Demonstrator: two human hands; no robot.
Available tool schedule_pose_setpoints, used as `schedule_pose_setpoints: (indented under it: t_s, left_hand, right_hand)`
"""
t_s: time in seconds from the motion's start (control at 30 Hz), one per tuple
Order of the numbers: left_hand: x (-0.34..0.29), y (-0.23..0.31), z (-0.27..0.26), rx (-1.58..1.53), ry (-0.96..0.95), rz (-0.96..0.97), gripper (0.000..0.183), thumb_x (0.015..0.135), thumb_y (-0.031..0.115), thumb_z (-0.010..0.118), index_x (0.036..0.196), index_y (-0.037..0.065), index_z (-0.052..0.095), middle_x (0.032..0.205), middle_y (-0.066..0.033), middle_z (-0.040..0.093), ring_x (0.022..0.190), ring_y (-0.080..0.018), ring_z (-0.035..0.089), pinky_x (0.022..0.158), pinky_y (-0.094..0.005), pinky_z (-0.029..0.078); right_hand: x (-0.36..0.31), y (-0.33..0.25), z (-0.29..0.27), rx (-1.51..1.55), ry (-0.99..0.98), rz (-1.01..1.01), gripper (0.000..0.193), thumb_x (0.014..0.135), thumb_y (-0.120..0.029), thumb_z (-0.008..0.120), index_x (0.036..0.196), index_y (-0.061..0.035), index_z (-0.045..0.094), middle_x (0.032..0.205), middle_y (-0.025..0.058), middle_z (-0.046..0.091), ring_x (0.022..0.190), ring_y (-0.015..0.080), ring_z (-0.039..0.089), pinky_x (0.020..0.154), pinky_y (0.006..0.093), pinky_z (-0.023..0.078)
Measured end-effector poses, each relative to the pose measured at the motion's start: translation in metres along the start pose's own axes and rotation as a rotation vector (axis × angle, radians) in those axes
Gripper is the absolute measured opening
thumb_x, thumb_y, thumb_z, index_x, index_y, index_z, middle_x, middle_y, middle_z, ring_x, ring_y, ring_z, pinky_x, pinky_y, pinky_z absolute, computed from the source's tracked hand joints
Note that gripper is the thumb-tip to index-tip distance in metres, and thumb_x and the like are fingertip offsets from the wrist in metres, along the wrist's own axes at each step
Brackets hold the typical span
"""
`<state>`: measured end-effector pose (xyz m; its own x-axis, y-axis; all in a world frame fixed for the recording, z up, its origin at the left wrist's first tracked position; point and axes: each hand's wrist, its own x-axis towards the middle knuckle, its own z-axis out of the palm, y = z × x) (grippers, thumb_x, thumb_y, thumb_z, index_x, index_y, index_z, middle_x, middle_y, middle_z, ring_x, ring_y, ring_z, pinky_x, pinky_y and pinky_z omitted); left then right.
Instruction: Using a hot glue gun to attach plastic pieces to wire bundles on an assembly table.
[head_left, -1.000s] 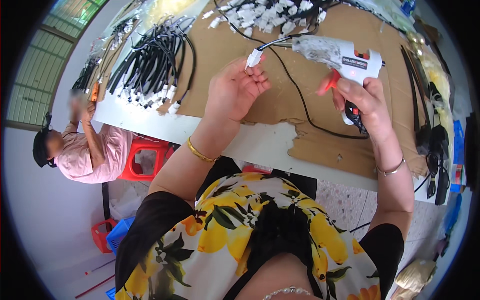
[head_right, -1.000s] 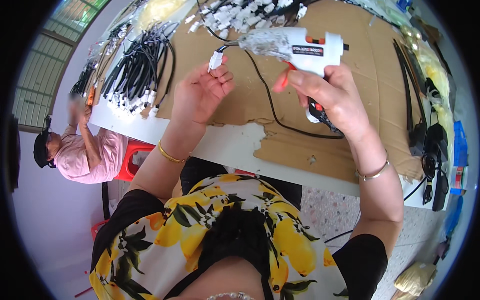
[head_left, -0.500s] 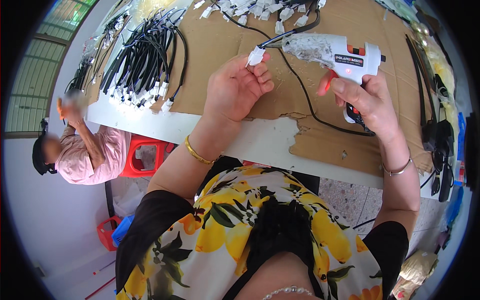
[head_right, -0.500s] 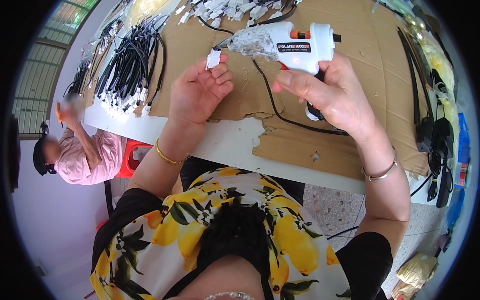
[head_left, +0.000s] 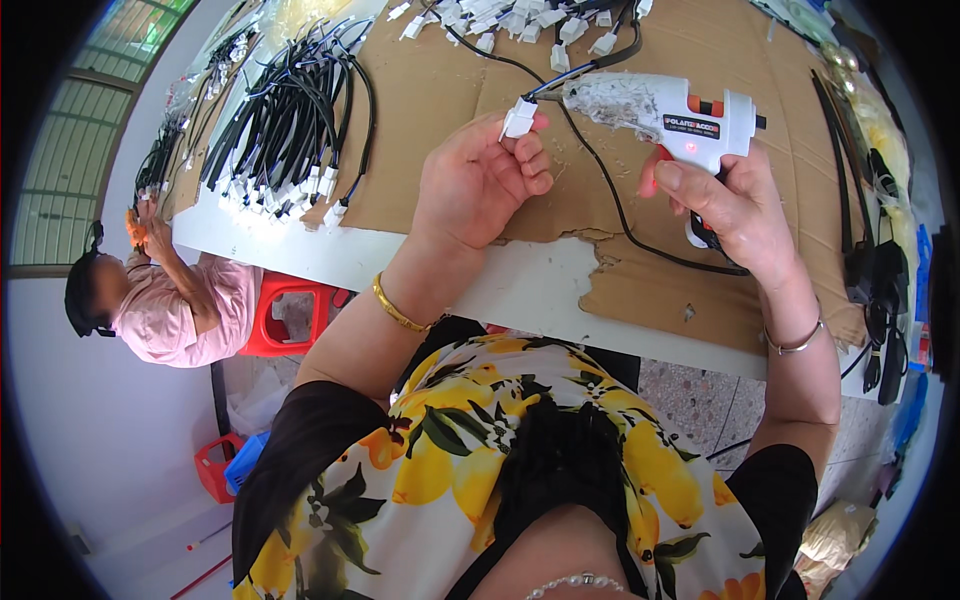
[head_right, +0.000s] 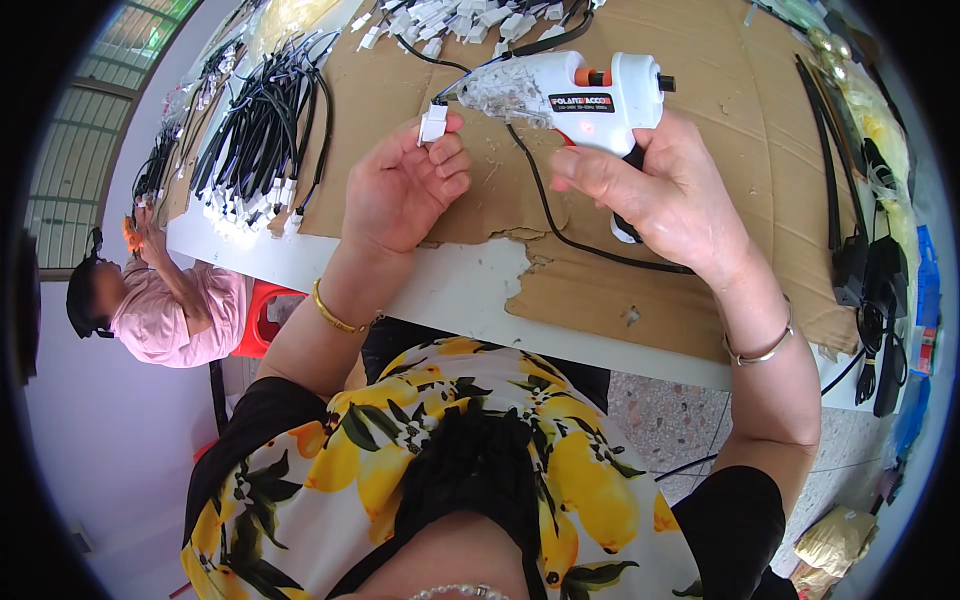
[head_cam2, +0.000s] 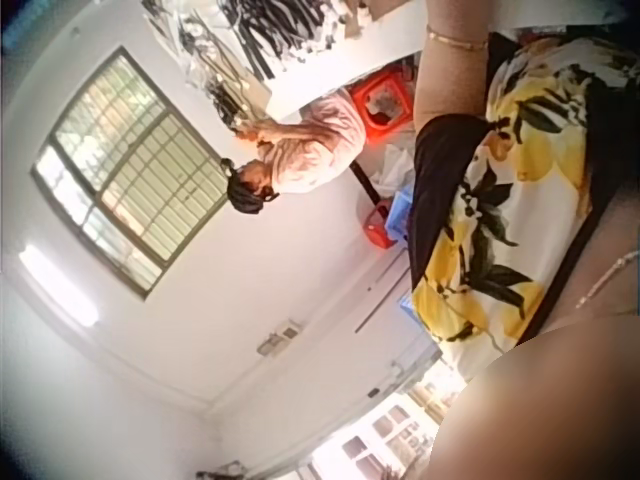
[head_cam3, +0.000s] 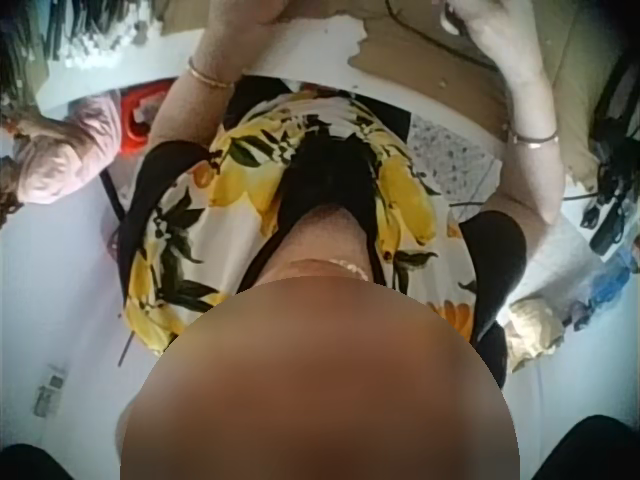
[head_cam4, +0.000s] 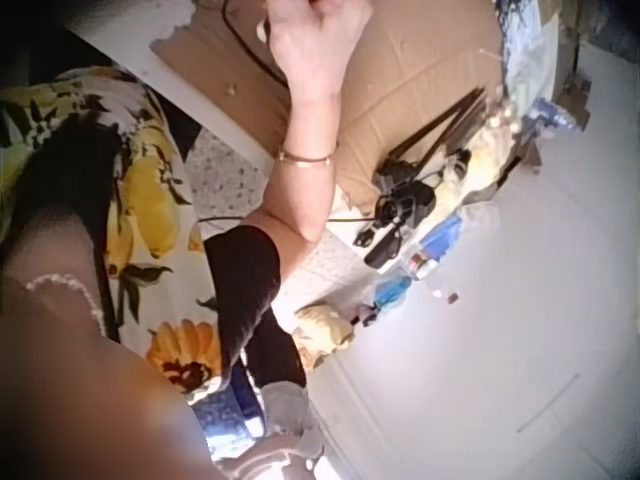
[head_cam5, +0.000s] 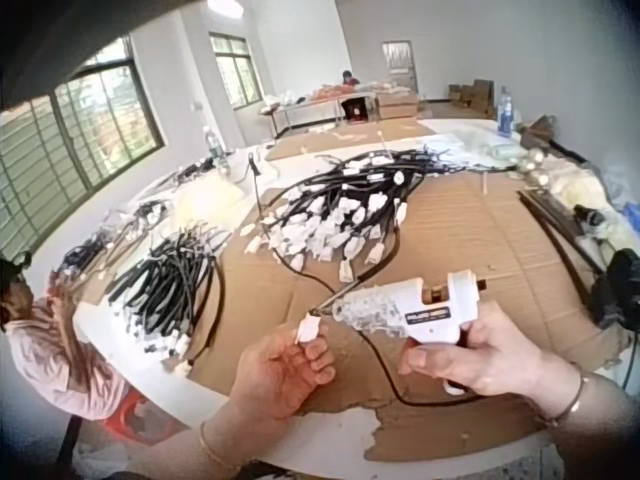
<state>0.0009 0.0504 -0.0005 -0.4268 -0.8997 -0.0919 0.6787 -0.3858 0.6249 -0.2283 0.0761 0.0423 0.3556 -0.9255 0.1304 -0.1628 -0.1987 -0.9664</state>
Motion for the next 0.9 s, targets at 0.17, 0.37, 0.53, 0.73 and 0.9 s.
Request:
schedule_pose_setpoints:
  t_s: [0.17, 0.37, 0.53, 0.73, 0.9]
  left_hand:
    - [-0.0015, -0.0016, -0.0002, -0.015, -0.009, -0.005, 0.030, 0.087, 0.017, 0.037, 0.097, -0.007, 0.051, 0.070, -0.0050, 0.045, 0.065, -0.0168, 0.040, 0.060, -0.0298, 0.036]
    - [-0.0001, -0.0018, 0.0019, 0.003, 0.006, -0.005, 0.030, 0.087, 0.017, 0.036, 0.097, -0.007, 0.051, 0.070, -0.0050, 0.045, 0.065, -0.0169, 0.040, 0.060, -0.0297, 0.037]
    - [-0.0001, -0.0013, 0.0007, 0.010, 0.001, 0.003, 0.030, 0.088, 0.017, 0.036, 0.097, -0.008, 0.051, 0.070, -0.0052, 0.045, 0.065, -0.0170, 0.040, 0.060, -0.0297, 0.037]
    - [0.0002, -0.0008, -0.0009, -0.001, -0.008, 0.002, 0.031, 0.088, 0.017, 0.036, 0.097, -0.008, 0.050, 0.070, -0.0054, 0.045, 0.066, -0.0171, 0.040, 0.060, -0.0299, 0.037]
    - [0.0005, -0.0008, -0.0015, -0.006, -0.010, -0.003, 0.030, 0.088, 0.017, 0.036, 0.097, -0.008, 0.050, 0.070, -0.0050, 0.045, 0.066, -0.0169, 0.040, 0.060, -0.0296, 0.037]
  right_hand:
    - [-0.0022, -0.0012, 0.0041, 0.001, -0.005, -0.007, 0.016, 0.079, -0.016, 0.056, 0.087, -0.0018, 0.056, 0.071, 0.0037, 0.060, 0.058, 0.0066, 0.048, 0.052, 0.0204, 0.040]
    - [-0.0025, -0.0015, 0.0046, 0.032, 0.028, -0.030, 0.015, 0.080, -0.013, 0.056, 0.089, -0.0018, 0.055, 0.070, 0.0032, 0.059, 0.058, 0.0066, 0.048, 0.053, 0.0203, 0.040]
    - [-0.0029, -0.0054, 0.0052, 0.035, 0.021, -0.024, 0.013, 0.079, -0.010, 0.055, 0.089, -0.0007, 0.054, 0.069, 0.0036, 0.058, 0.059, 0.0074, 0.049, 0.053, 0.0207, 0.040]
    - [-0.0021, -0.0063, 0.0044, 0.056, 0.000, -0.013, 0.013, 0.079, -0.008, 0.054, 0.089, 0.0008, 0.053, 0.070, 0.0044, 0.057, 0.060, 0.0082, 0.050, 0.053, 0.0213, 0.041]
    - [-0.0021, -0.0090, 0.0025, 0.093, -0.010, 0.051, 0.016, 0.078, -0.007, 0.060, 0.091, 0.0002, 0.053, 0.071, -0.0001, 0.054, 0.064, 0.0060, 0.048, 0.057, 0.0215, 0.042]
